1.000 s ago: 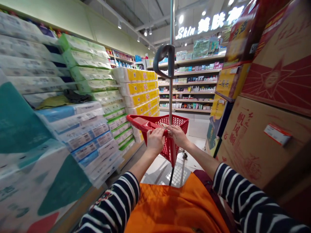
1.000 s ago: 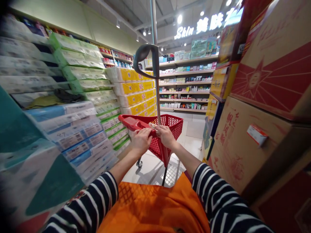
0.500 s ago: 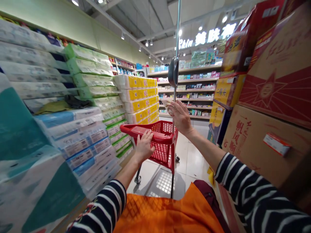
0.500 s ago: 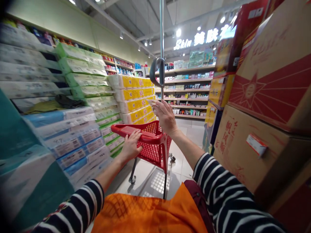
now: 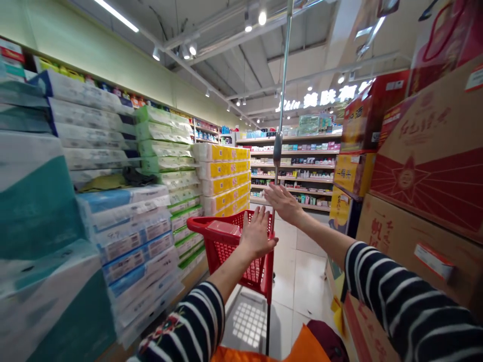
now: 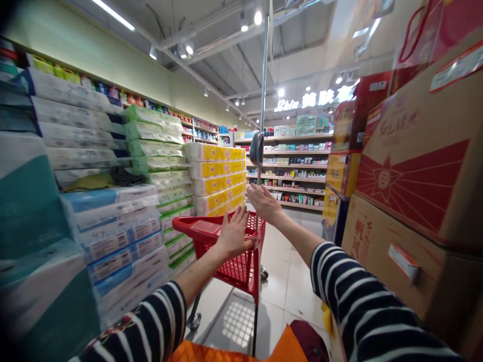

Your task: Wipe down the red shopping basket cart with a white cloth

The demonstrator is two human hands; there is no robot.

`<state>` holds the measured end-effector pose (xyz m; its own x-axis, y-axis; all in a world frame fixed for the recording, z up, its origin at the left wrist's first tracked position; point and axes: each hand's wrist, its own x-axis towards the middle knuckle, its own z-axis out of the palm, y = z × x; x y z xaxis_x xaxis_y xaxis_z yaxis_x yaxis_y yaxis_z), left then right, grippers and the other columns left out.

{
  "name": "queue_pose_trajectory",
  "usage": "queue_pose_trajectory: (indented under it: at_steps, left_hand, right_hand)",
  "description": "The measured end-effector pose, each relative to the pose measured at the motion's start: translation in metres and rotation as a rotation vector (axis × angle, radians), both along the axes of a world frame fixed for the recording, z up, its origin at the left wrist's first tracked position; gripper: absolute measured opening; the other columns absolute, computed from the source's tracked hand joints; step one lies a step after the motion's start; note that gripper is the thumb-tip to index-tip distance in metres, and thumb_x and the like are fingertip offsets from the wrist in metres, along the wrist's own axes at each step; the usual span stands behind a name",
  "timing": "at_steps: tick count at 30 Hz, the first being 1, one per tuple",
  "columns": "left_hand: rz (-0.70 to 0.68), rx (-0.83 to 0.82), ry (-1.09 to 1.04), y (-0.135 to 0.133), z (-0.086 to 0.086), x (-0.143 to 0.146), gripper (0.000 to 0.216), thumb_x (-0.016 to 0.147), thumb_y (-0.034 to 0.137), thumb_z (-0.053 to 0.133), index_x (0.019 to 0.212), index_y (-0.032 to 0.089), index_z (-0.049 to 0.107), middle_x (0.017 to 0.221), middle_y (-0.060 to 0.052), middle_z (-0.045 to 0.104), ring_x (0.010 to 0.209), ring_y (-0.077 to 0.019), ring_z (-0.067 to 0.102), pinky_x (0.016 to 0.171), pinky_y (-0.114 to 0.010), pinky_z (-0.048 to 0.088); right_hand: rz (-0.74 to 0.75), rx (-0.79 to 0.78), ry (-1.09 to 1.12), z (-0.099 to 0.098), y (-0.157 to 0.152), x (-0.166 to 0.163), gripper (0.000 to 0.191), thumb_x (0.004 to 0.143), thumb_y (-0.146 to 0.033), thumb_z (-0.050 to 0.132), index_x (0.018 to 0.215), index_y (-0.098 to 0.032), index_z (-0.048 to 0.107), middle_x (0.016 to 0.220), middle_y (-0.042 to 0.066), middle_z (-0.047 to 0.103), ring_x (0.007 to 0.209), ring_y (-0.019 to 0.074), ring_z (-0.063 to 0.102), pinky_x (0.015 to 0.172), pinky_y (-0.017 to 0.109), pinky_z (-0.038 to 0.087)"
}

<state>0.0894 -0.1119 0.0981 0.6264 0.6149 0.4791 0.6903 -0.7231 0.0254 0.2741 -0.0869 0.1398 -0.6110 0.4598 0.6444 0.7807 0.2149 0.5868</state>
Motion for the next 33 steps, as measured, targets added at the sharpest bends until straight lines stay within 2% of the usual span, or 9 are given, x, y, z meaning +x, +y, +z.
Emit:
queue_pose_trajectory:
  at_steps: [4, 6, 11, 13, 19, 21, 23, 29, 33]
  left_hand:
    - [0.024, -0.063, 0.059, -0.005, -0.003, 0.022, 0.083, 0.080, 0.054, 0.043, 0.146, 0.011, 0.018, 0.155, -0.010, 0.011, 0.143, -0.0239, 0.005, 0.114, -0.053, 0.004]
    - [0.040, -0.085, 0.098, -0.006, -0.016, 0.022, 0.082, 0.080, 0.054, 0.043, 0.146, 0.011, 0.018, 0.154, -0.011, 0.012, 0.143, -0.0241, 0.006, 0.114, -0.053, 0.005]
    - [0.030, -0.058, 0.159, -0.008, -0.039, 0.014, 0.081, 0.078, 0.048, 0.046, 0.144, 0.008, 0.022, 0.153, -0.014, 0.018, 0.142, -0.0265, 0.011, 0.114, -0.054, 0.007]
    - [0.031, -0.052, 0.152, -0.009, -0.040, 0.012, 0.081, 0.077, 0.045, 0.048, 0.144, 0.006, 0.024, 0.152, -0.015, 0.020, 0.142, -0.0267, 0.013, 0.114, -0.054, 0.007]
    - [0.084, -0.051, 0.146, -0.006, -0.040, 0.006, 0.078, 0.079, 0.044, 0.047, 0.144, 0.008, 0.024, 0.153, -0.013, 0.016, 0.142, -0.0265, 0.009, 0.114, -0.053, 0.007]
    - [0.096, -0.045, 0.134, -0.003, -0.041, 0.005, 0.078, 0.079, 0.045, 0.047, 0.144, 0.008, 0.023, 0.154, -0.013, 0.015, 0.143, -0.0267, 0.008, 0.114, -0.053, 0.007]
    - [0.094, -0.020, 0.114, -0.002, -0.041, 0.004, 0.078, 0.080, 0.045, 0.046, 0.144, 0.008, 0.023, 0.154, -0.013, 0.014, 0.143, -0.0268, 0.007, 0.114, -0.054, 0.008]
    - [0.108, -0.003, 0.048, 0.005, -0.048, -0.003, 0.079, 0.080, 0.045, 0.046, 0.145, 0.007, 0.021, 0.153, -0.013, 0.017, 0.142, -0.0262, 0.011, 0.114, -0.053, 0.010]
    - [0.143, 0.002, 0.038, 0.012, -0.053, -0.012, 0.077, 0.080, 0.048, 0.046, 0.143, 0.007, 0.027, 0.153, -0.013, 0.019, 0.142, -0.0260, 0.013, 0.114, -0.051, 0.013]
  right_hand:
    - [-0.056, 0.053, 0.044, 0.026, 0.003, 0.002, 0.045, 0.090, -0.009, 0.035, 0.134, -0.010, 0.046, 0.141, 0.013, 0.044, 0.137, 0.0278, 0.026, 0.111, 0.050, 0.025]
    - [-0.052, 0.001, -0.005, 0.012, 0.001, 0.002, 0.044, 0.089, -0.007, 0.035, 0.132, -0.010, 0.048, 0.139, 0.013, 0.046, 0.136, 0.0272, 0.030, 0.110, 0.048, 0.028]
    - [-0.021, -0.148, -0.123, -0.056, -0.005, 0.002, 0.039, 0.087, -0.008, 0.041, 0.123, -0.009, 0.057, 0.128, 0.014, 0.057, 0.127, 0.0270, 0.044, 0.105, 0.045, 0.038]
    - [0.002, -0.196, -0.152, -0.062, -0.005, 0.003, 0.037, 0.087, -0.009, 0.042, 0.120, -0.009, 0.059, 0.125, 0.014, 0.059, 0.125, 0.0268, 0.046, 0.104, 0.044, 0.040]
    - [-0.045, -0.059, 0.024, 0.005, 0.005, 0.007, 0.044, 0.089, -0.005, 0.035, 0.128, -0.010, 0.052, 0.137, 0.014, 0.048, 0.136, 0.0278, 0.030, 0.110, 0.050, 0.029]
    - [-0.057, -0.045, 0.059, 0.015, 0.006, 0.008, 0.044, 0.089, -0.005, 0.035, 0.130, -0.011, 0.050, 0.139, 0.014, 0.045, 0.137, 0.0281, 0.027, 0.110, 0.051, 0.026]
    - [-0.054, -0.073, 0.051, 0.003, 0.005, 0.008, 0.045, 0.089, -0.005, 0.035, 0.131, -0.011, 0.050, 0.139, 0.014, 0.045, 0.136, 0.0280, 0.028, 0.110, 0.051, 0.028]
    - [-0.007, -0.240, -0.050, -0.077, -0.008, 0.010, 0.043, 0.086, -0.005, 0.041, 0.127, -0.011, 0.054, 0.131, 0.014, 0.054, 0.130, 0.0266, 0.040, 0.105, 0.046, 0.037]
    - [-0.056, -0.230, 0.012, -0.065, -0.007, 0.008, 0.042, 0.088, -0.006, 0.039, 0.126, -0.013, 0.055, 0.133, 0.013, 0.053, 0.132, 0.0270, 0.037, 0.107, 0.046, 0.035]
